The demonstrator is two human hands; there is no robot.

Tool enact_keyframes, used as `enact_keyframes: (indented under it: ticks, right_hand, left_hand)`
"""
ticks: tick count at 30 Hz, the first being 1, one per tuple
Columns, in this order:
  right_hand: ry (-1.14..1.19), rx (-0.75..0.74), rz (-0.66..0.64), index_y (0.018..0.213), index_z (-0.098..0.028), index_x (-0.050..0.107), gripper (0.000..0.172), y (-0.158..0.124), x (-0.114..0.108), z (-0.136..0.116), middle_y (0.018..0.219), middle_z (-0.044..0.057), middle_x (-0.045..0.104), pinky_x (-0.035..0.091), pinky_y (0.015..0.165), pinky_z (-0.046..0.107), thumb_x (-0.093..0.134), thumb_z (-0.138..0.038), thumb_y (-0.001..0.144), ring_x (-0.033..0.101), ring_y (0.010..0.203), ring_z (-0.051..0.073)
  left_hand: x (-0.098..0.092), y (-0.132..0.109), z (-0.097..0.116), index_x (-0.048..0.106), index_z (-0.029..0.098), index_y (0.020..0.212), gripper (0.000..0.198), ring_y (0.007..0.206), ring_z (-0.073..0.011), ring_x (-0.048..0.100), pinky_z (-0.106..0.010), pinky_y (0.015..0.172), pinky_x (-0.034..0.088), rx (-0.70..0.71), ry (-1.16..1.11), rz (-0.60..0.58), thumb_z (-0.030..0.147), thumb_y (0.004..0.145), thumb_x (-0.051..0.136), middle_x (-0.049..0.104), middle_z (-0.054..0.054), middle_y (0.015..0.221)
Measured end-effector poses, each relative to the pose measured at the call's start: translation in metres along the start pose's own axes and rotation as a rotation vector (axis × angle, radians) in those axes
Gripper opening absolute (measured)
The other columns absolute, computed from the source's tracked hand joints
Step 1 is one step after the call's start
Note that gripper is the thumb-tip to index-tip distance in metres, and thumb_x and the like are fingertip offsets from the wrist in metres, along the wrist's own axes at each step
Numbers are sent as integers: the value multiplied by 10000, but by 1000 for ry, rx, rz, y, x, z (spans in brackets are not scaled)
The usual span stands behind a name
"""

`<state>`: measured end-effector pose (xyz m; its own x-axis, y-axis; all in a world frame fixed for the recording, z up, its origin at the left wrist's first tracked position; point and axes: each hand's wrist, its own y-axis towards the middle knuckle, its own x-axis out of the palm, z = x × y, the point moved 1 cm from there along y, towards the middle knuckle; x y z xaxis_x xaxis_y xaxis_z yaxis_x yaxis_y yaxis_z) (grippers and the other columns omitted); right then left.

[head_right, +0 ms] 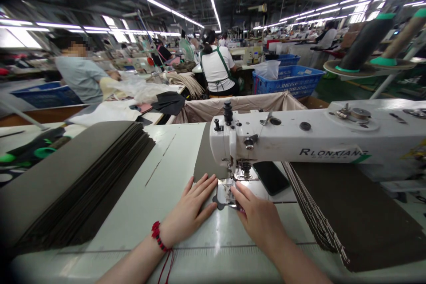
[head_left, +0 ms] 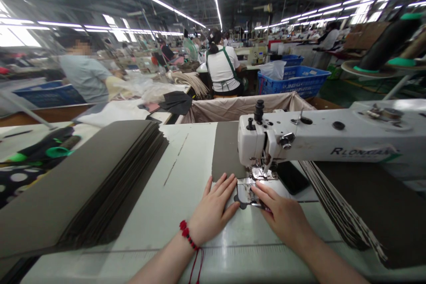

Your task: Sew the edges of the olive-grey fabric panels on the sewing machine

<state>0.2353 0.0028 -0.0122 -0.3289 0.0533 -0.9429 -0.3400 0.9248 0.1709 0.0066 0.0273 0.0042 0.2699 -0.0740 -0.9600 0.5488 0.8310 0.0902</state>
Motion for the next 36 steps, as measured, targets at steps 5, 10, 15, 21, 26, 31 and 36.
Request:
enact_keyframes:
  ticks: [5, 10, 15, 21, 26, 31, 36]
  right_hand:
    - [3, -2, -3, 1386, -332, 446, 568, -1, 1, 1, 1466, 1, 433, 552, 825, 351, 520, -156, 851, 640, 1053, 207]
    - [-3, 1, -7, 1387, -333, 443, 554, -1, 1, 1, 1472, -4, 423, 552, 817, 354, 514, -164, 864, 643, 1044, 206]
    - [-1, 6, -3, 1385, -336, 444, 561, -1, 0, 0, 1461, -12, 440, 551, 831, 365, 509, -151, 860, 642, 1047, 206]
    - [11, -1, 11, 1384, -320, 452, 577, -1, 0, 0, 1451, 6, 454, 539, 859, 349, 511, -137, 840, 626, 1079, 204]
    - [8, 7, 14, 1387, -332, 443, 560, -1, 0, 0, 1461, -11, 440, 534, 860, 355, 500, -150, 860, 615, 1099, 204]
    - [17, 10, 14, 1376, -309, 458, 527, -1, -2, -2, 1456, -10, 449, 523, 879, 368, 493, -163, 871, 595, 1130, 209]
    - [24, 14, 25, 1374, -305, 465, 529, -2, -5, -4, 1453, -3, 453, 506, 905, 361, 495, -162, 866, 581, 1152, 206]
  left_hand:
    - [0, 0, 0, 169, 306, 1499, 580, 1425, -249, 205, -497, 1167, 158, 4, 4, 24, 474, 983, 373, 275, -30, 1536]
    - [1, 0, 0, 160, 306, 1500, 587, 1430, -242, 191, -501, 1168, 159, -2, 6, 12, 491, 981, 364, 262, -20, 1541]
    - [1, 1, 0, 169, 311, 1498, 586, 1429, -244, 194, -503, 1164, 172, 2, 14, 25, 479, 979, 382, 265, -25, 1540]
    - [1, 0, 0, 189, 305, 1496, 578, 1418, -254, 227, -506, 1161, 172, 14, 5, 35, 472, 979, 386, 288, -41, 1531]
    - [2, -1, -1, 220, 315, 1486, 572, 1405, -249, 263, -494, 1161, 186, 7, 2, 56, 448, 969, 429, 325, -30, 1516]
    - [3, -1, -1, 201, 312, 1489, 579, 1417, -242, 231, -500, 1161, 167, 8, 16, 35, 458, 972, 416, 296, -22, 1530]
    - [8, -1, -2, 115, 262, 1508, 631, 1431, -234, 186, -480, 1160, 150, 12, 44, 58, 467, 978, 388, 228, -52, 1554]
